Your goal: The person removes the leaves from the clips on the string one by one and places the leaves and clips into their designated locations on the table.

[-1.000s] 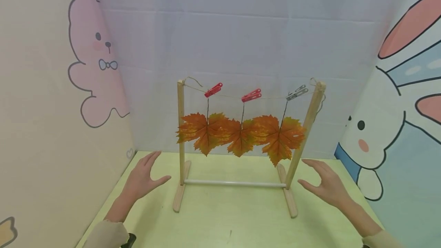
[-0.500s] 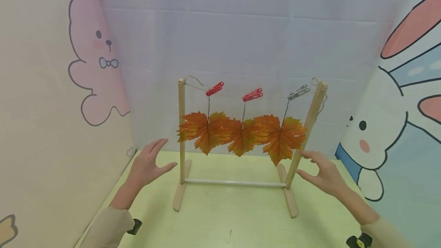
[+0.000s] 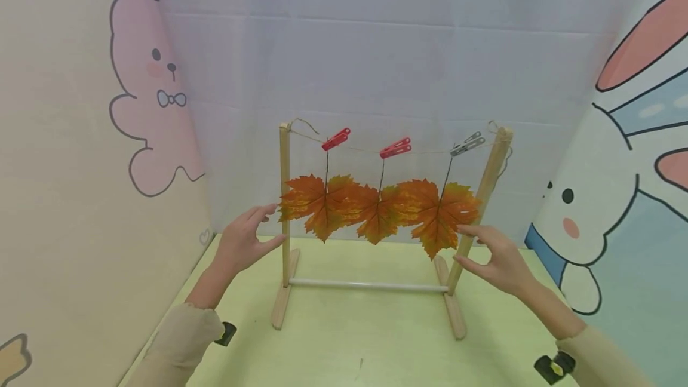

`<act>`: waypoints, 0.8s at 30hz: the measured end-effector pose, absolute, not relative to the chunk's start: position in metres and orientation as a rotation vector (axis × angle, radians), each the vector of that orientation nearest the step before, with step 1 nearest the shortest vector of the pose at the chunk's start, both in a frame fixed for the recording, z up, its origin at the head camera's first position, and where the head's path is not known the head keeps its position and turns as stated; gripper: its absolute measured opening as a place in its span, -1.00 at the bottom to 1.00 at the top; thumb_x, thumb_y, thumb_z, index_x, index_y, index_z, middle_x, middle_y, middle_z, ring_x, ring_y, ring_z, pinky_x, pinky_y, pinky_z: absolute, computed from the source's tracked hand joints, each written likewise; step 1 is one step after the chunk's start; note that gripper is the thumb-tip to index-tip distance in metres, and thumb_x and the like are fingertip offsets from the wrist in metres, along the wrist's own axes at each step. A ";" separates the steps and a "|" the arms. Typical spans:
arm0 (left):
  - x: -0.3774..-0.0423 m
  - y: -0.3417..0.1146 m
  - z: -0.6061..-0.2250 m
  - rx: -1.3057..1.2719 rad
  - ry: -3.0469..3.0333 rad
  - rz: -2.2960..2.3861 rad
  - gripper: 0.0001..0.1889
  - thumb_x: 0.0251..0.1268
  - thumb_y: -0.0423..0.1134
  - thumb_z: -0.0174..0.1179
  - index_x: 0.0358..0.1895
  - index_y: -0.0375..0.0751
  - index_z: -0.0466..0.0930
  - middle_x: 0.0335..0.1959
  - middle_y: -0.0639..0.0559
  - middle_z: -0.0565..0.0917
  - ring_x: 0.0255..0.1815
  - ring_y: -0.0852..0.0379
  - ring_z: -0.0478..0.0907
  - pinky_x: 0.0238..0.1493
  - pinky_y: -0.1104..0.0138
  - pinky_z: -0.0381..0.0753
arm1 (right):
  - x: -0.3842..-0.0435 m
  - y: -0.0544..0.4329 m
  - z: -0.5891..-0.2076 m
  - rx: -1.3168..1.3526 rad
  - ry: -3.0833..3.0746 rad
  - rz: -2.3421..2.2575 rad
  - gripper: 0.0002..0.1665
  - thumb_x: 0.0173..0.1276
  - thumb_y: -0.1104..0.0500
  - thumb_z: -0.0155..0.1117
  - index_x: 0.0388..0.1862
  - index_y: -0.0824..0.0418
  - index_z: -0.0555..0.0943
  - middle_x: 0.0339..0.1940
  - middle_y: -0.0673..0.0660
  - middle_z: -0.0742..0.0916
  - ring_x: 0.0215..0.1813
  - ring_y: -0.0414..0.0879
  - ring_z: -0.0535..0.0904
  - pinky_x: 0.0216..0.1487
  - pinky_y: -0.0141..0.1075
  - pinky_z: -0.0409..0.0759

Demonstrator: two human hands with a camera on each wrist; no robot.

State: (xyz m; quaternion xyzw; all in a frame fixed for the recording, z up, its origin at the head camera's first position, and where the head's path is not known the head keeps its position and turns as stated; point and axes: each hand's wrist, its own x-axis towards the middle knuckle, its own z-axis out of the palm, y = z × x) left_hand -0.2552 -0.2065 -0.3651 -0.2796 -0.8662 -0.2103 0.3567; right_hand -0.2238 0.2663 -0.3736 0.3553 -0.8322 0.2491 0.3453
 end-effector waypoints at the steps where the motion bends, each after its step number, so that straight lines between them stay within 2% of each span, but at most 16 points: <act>1: -0.256 -0.205 -0.364 -0.723 -2.232 -0.549 -0.37 -0.27 -0.16 0.45 0.02 -0.26 0.50 -0.16 -0.07 0.63 -0.29 0.05 0.59 -0.48 0.23 0.54 | -0.224 0.266 -0.373 0.923 -2.161 0.647 -0.39 -0.17 0.22 0.50 -0.06 0.37 0.56 -0.16 0.17 0.67 -0.12 -0.10 0.51 -0.19 -0.55 0.46; 7: -0.262 -0.198 -0.357 -0.723 -2.236 -0.617 -0.50 -0.12 -0.26 0.39 -0.02 -0.33 0.52 -0.25 -0.10 0.64 -0.34 0.06 0.60 -0.46 0.26 0.57 | -0.227 0.263 -0.368 0.952 -2.152 0.654 -0.43 -0.07 0.13 0.47 -0.07 0.38 0.55 -0.16 0.17 0.67 -0.13 -0.07 0.52 -0.17 -0.59 0.45; 9: -0.264 -0.196 -0.353 -0.724 -2.248 -0.649 -0.53 -0.07 -0.28 0.36 -0.01 -0.34 0.51 -0.26 -0.13 0.64 -0.35 0.05 0.60 -0.42 0.25 0.59 | -0.229 0.261 -0.365 0.967 -2.137 0.653 -0.43 -0.04 0.12 0.45 -0.06 0.38 0.55 -0.17 0.18 0.67 -0.15 -0.06 0.52 -0.22 -0.53 0.48; 12: -0.267 -0.190 -0.347 -0.734 -2.260 -0.680 -0.53 -0.03 -0.29 0.35 0.02 -0.33 0.50 -0.24 -0.14 0.64 -0.34 0.03 0.60 -0.41 0.25 0.60 | -0.232 0.259 -0.362 0.988 -2.109 0.658 -0.42 0.07 -0.01 0.37 -0.06 0.39 0.54 -0.17 0.19 0.66 -0.18 -0.05 0.53 -0.26 -0.45 0.48; 17: -0.271 -0.179 -0.335 -0.763 -2.251 -0.708 -0.55 -0.01 -0.30 0.34 0.02 -0.33 0.51 -0.23 -0.14 0.63 -0.36 0.01 0.60 -0.40 0.24 0.60 | -0.235 0.253 -0.358 1.009 -2.086 0.669 -0.31 0.21 -0.21 0.15 -0.06 0.40 0.55 -0.15 0.21 0.66 -0.13 0.00 0.53 -0.03 -0.58 0.36; 20: -0.275 -0.172 -0.330 -0.758 -2.245 -0.719 -0.55 -0.01 -0.30 0.34 0.02 -0.32 0.51 -0.27 -0.13 0.64 -0.38 0.01 0.60 -0.40 0.24 0.60 | -0.236 0.250 -0.356 1.017 -2.087 0.676 -0.33 0.19 -0.18 0.19 -0.06 0.41 0.55 -0.14 0.23 0.66 -0.11 0.01 0.53 0.05 -0.62 0.29; 24: -0.278 -0.162 -0.321 -0.740 -2.224 -0.748 -0.57 0.01 -0.28 0.33 0.01 -0.28 0.52 -0.32 -0.11 0.66 -0.39 0.01 0.61 -0.43 0.23 0.58 | -0.237 0.247 -0.354 1.009 -2.096 0.703 -0.44 0.04 0.09 0.41 -0.06 0.42 0.54 -0.13 0.22 0.65 -0.11 0.00 0.53 0.01 -0.59 0.34</act>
